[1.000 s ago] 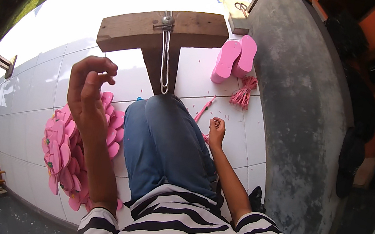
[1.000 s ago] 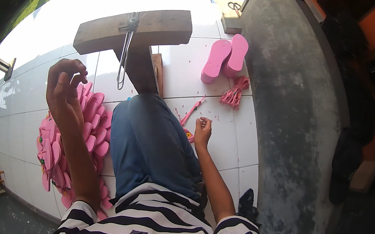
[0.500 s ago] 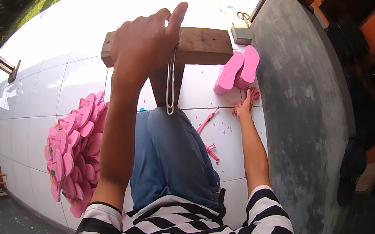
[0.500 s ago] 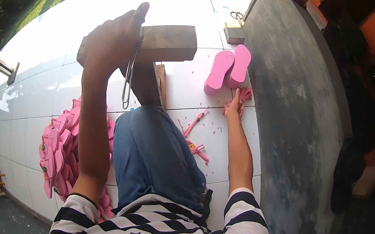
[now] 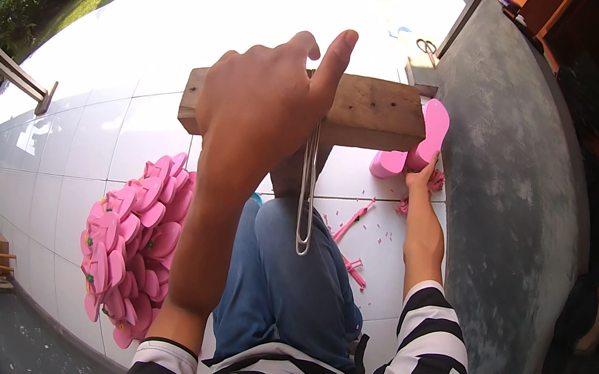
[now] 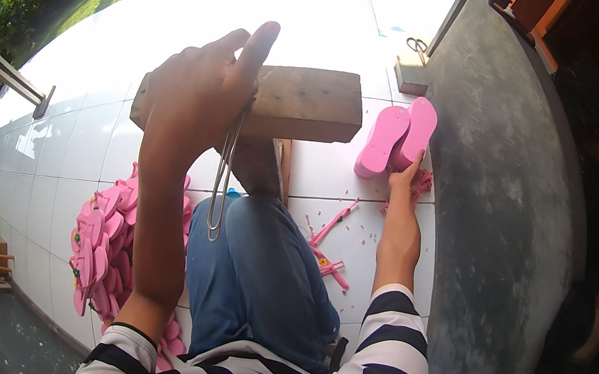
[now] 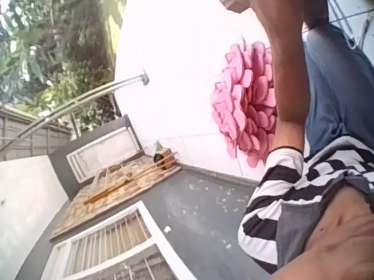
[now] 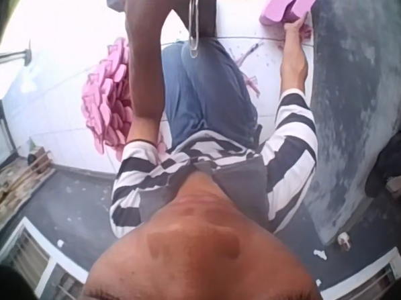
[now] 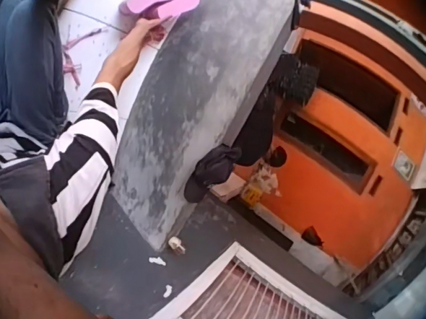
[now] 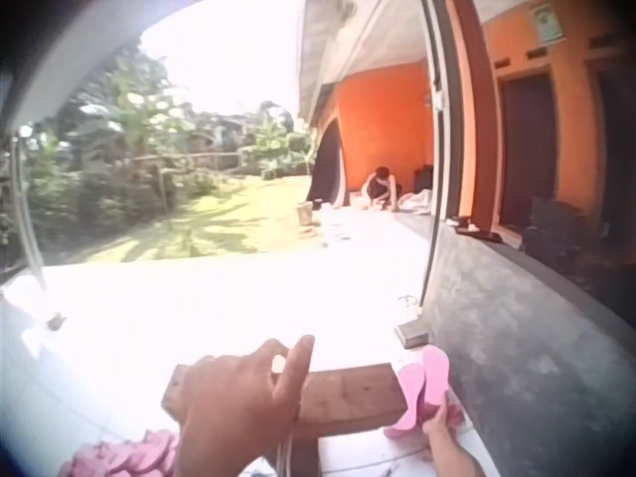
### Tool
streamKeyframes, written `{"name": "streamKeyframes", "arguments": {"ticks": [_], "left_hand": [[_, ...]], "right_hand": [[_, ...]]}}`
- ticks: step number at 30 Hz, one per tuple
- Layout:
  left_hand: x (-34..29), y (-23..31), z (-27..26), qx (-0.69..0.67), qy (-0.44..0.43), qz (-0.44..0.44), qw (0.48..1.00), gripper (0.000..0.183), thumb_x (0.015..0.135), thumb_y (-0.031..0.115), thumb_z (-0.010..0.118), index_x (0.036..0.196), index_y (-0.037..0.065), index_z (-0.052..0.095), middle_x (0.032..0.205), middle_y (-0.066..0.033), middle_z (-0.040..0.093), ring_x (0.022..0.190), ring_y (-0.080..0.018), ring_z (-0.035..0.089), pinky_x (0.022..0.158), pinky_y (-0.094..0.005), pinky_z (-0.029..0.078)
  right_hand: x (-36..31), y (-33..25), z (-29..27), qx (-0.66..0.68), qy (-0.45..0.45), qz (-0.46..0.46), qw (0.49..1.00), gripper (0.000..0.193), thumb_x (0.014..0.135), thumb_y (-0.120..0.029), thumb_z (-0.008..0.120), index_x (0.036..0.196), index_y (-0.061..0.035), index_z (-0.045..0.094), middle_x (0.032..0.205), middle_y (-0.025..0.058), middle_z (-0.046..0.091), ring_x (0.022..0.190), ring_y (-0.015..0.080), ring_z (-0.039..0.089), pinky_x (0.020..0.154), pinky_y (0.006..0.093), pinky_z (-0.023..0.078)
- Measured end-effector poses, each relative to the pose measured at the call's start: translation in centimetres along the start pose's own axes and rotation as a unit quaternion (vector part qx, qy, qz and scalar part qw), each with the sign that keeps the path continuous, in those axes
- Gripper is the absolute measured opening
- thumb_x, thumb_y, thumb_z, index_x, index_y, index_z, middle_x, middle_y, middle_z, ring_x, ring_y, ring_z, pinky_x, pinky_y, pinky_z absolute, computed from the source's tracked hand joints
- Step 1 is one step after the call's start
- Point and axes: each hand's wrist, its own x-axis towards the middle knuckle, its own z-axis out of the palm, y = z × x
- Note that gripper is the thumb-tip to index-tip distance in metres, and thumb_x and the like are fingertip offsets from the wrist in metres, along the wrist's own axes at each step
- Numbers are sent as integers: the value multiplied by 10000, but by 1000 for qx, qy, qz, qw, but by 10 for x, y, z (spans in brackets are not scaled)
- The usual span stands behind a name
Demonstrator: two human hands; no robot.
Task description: The person assembles flip-flops by hand using a small metal hook tool to pull pink rubber straps through holes in pink foam soles while sitting on the floor, handling multiple soles from a stack and placing finished ones aside.
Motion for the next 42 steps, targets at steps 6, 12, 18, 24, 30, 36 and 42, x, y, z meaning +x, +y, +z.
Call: {"name": "streamKeyframes", "arguments": {"ticks": [6,12,18,24,30,36,42], "left_hand": [[2,5,-3,-82,62,-26,994,321,931,363,511,1007,82,648,749,-134,673,655,-309,681,615,-409,533],[3,11,-5,-134,74,-75,985,559,962,543,463,888,53,722,657,-167,684,638,-328,688,628,-413,536],[-1,8,-2,-135,47,-86,986,573,966,558,431,945,68,727,738,-164,711,710,-326,705,667,-421,545],[-1,6,2,-134,55,-70,987,572,973,558,412,971,78,721,746,-155,713,726,-330,704,690,-426,545],[-1,3,5,-125,50,-43,990,570,981,558,395,980,85,713,744,-143,711,725,-336,700,690,-434,544],[1,6,2,-132,20,-77,988,589,985,574,369,1003,95,712,772,-153,715,760,-341,704,719,-441,544],[3,10,-7,-141,-37,-109,983,589,983,583,367,1049,105,707,797,-158,721,804,-344,705,742,-441,542]], "right_hand": [[19,1,-4,-26,12,-9,1000,877,677,-541,784,1398,-210,411,1370,108,461,1225,340,467,1031,552,420],[-17,0,-10,-11,-20,-22,999,873,677,-480,763,1410,-205,376,1460,97,354,1296,317,395,1015,544,444],[-98,-7,-48,25,-39,-12,999,845,717,-446,773,1395,-167,352,1419,142,330,1232,328,412,898,482,524],[-206,-12,-137,-4,-13,-74,997,802,747,-470,750,1377,-141,379,1344,145,375,1152,322,470,911,429,508],[-300,0,-242,-18,86,-119,989,821,773,-511,711,1418,-149,354,1365,149,375,1189,323,459,948,423,476],[-328,33,-306,-24,161,-65,984,858,777,-539,687,1445,-146,320,1409,177,361,1254,362,429,966,426,464],[-309,46,-305,-16,108,-33,993,827,789,-506,687,1444,-166,313,1423,179,341,1258,394,431,979,448,478]]}}
